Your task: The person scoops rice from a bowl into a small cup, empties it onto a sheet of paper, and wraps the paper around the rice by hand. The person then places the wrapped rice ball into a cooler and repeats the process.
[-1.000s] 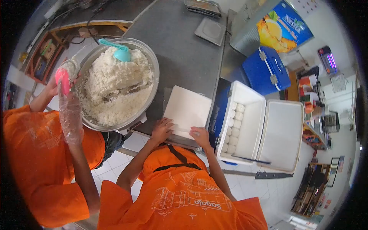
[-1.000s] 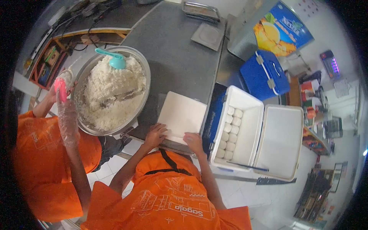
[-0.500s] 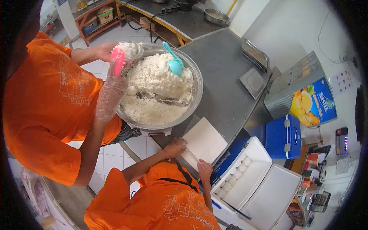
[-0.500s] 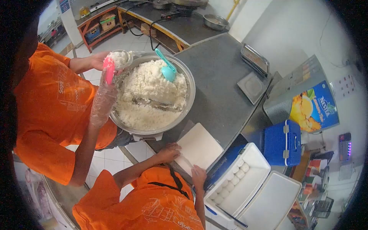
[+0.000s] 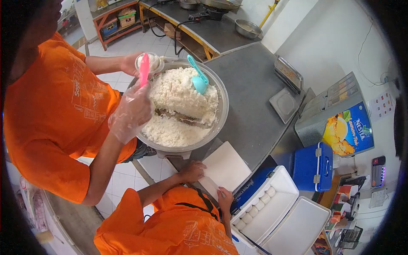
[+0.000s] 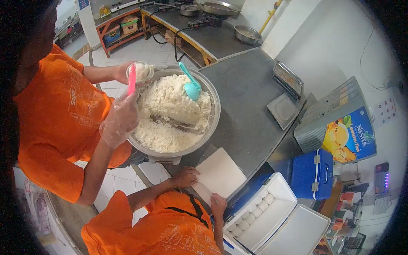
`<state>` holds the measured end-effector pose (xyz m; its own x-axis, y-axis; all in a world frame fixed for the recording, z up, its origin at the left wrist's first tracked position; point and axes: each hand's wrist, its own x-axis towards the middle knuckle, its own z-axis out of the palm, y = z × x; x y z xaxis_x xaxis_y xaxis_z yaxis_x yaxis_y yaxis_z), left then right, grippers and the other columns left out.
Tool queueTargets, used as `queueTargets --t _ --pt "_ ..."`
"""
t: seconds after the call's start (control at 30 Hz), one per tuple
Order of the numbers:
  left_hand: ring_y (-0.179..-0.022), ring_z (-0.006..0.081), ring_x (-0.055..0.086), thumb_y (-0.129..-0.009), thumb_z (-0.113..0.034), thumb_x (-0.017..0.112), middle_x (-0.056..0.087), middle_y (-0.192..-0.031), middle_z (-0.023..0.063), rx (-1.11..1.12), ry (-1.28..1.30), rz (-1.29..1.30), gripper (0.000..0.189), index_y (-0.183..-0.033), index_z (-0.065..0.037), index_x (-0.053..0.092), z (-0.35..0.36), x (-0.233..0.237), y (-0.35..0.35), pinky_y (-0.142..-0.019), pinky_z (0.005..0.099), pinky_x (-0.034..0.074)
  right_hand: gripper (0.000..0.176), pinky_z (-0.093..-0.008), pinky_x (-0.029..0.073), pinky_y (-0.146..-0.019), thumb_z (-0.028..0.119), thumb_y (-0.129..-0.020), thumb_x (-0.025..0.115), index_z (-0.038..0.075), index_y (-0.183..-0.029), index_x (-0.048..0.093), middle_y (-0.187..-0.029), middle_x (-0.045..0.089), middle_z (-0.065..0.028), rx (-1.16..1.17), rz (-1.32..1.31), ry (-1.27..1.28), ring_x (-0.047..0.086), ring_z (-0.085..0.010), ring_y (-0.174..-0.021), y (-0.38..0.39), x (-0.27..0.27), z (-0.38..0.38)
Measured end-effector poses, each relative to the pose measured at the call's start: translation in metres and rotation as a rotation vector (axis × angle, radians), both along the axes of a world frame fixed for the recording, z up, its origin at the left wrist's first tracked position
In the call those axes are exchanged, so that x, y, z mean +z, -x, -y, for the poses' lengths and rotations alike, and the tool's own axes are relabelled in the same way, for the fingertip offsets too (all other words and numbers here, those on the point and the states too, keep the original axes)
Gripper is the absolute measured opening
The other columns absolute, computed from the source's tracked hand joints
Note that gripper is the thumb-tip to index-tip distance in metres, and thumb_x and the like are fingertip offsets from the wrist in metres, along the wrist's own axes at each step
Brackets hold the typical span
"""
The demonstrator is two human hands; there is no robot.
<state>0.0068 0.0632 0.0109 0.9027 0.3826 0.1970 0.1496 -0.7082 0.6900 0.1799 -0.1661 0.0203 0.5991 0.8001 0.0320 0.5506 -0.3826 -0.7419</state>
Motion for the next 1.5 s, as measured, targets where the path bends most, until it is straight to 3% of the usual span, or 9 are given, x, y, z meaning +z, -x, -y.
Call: queueTargets --t 0.33,1.27,1.5 --pt "-0.119 0.0252 0.056 -0.080 -0.022 0.073 0.065 -0.123 0.0039 -0.027 -0.091 0.201 0.014 -0.085 -0.011 0.066 -0.007 -0.019 0.008 -0.098 0.0447 0.042 0.012 -0.0334 0.051 -0.083 0.006 -0.080 0.075 0.008 -0.092 0.077 -0.097 0.075 -0.0072 -0.038 0.014 0.000 0.068 -0.0232 -0.088 0.001 -0.001 -0.005" --pt "-0.116 0.0256 0.056 -0.081 -0.021 0.072 0.066 -0.119 0.0050 -0.027 -0.083 0.252 0.015 -0.081 -0.006 0.068 -0.007 -0.021 0.006 -0.095 0.0437 0.045 0.012 -0.0342 0.051 -0.084 0.008 -0.080 0.075 0.006 -0.092 0.076 -0.095 0.075 -0.0087 -0.032 -0.023 -0.009 0.069 -0.0247 -0.088 -0.002 0.001 -0.005" --pt "-0.120 0.0256 0.054 -0.078 -0.019 0.071 0.065 -0.122 0.0048 -0.025 -0.036 0.218 0.014 -0.085 -0.008 0.068 -0.005 -0.030 0.005 -0.100 0.0431 0.043 0.017 -0.0356 0.051 -0.086 0.010 -0.080 0.076 0.006 -0.096 0.075 -0.097 0.074 -0.0092 -0.051 -0.042 0.030 0.069 -0.0250 -0.091 0.001 0.020 -0.004"
